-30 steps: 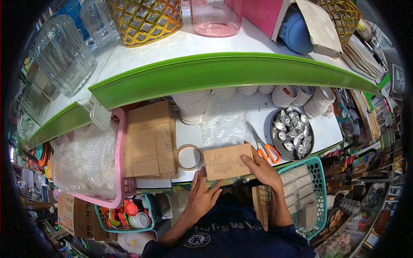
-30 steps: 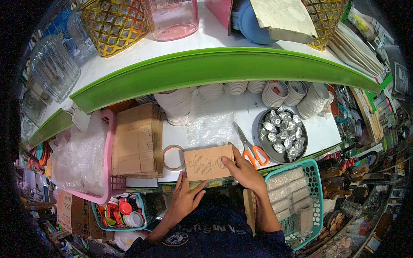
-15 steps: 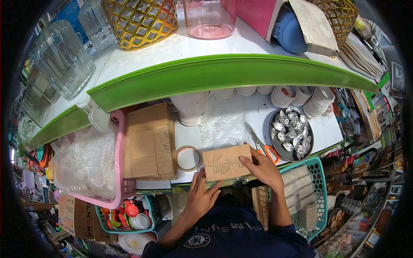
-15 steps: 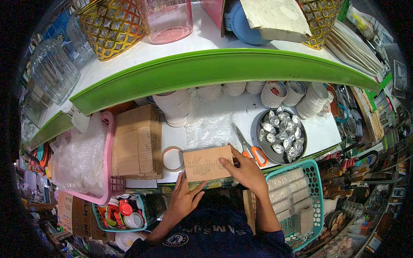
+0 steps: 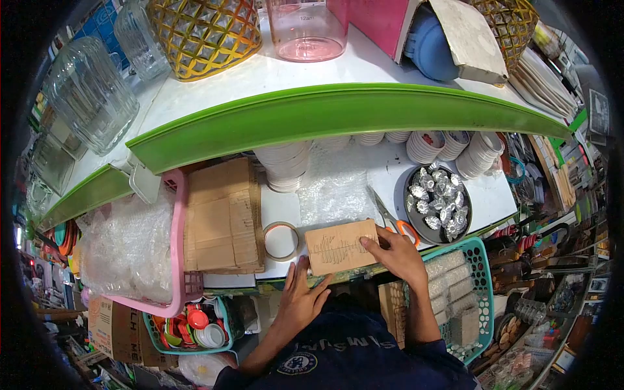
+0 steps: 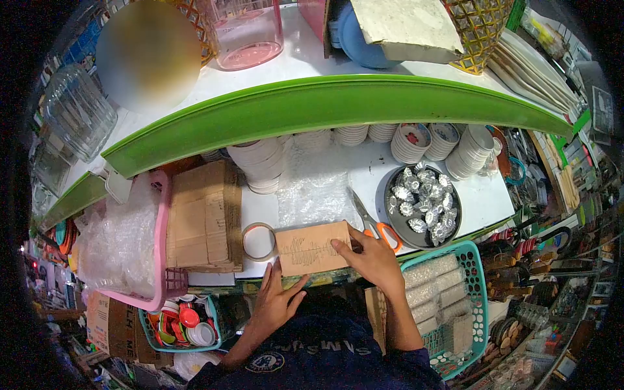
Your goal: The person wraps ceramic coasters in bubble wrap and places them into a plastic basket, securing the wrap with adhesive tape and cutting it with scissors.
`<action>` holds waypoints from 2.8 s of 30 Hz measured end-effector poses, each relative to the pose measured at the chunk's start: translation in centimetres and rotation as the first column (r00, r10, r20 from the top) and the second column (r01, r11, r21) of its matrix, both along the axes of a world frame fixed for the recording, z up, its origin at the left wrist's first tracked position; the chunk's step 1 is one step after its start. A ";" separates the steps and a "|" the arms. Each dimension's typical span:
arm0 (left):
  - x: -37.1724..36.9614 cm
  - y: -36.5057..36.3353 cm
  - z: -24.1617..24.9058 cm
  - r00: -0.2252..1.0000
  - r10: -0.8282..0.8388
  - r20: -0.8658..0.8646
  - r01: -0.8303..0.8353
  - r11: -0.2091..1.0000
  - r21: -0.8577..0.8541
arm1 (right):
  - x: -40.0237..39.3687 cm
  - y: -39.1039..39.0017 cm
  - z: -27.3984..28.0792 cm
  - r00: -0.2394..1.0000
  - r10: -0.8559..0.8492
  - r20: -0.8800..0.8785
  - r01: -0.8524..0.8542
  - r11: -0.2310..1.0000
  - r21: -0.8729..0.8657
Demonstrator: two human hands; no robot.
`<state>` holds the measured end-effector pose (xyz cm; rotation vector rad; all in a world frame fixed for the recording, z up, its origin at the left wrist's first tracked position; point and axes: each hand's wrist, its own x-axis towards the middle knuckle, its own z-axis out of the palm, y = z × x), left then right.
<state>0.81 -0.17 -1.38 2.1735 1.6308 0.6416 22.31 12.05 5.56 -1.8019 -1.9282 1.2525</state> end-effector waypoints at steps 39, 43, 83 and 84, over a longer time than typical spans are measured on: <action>-0.8 4.0 -2.6 0.999 -0.045 -0.023 0.050 0.929 0.367 | 2.4 -1.2 -3.4 0.883 0.386 0.267 -0.463 0.621 0.633; -1.3 4.4 -3.6 0.997 -0.061 -0.040 0.072 0.900 0.429 | 2.5 -1.2 -3.6 0.876 0.381 0.297 -0.481 0.635 0.605; -2.1 5.9 -0.6 0.987 -0.035 0.155 0.023 0.997 0.078 | 3.0 -0.1 -3.5 0.831 0.443 0.337 -0.541 0.498 0.678; -2.2 5.9 -0.6 0.988 -0.035 0.154 0.023 0.996 0.081 | 3.0 0.0 -3.5 0.825 0.448 0.345 -0.547 0.481 0.685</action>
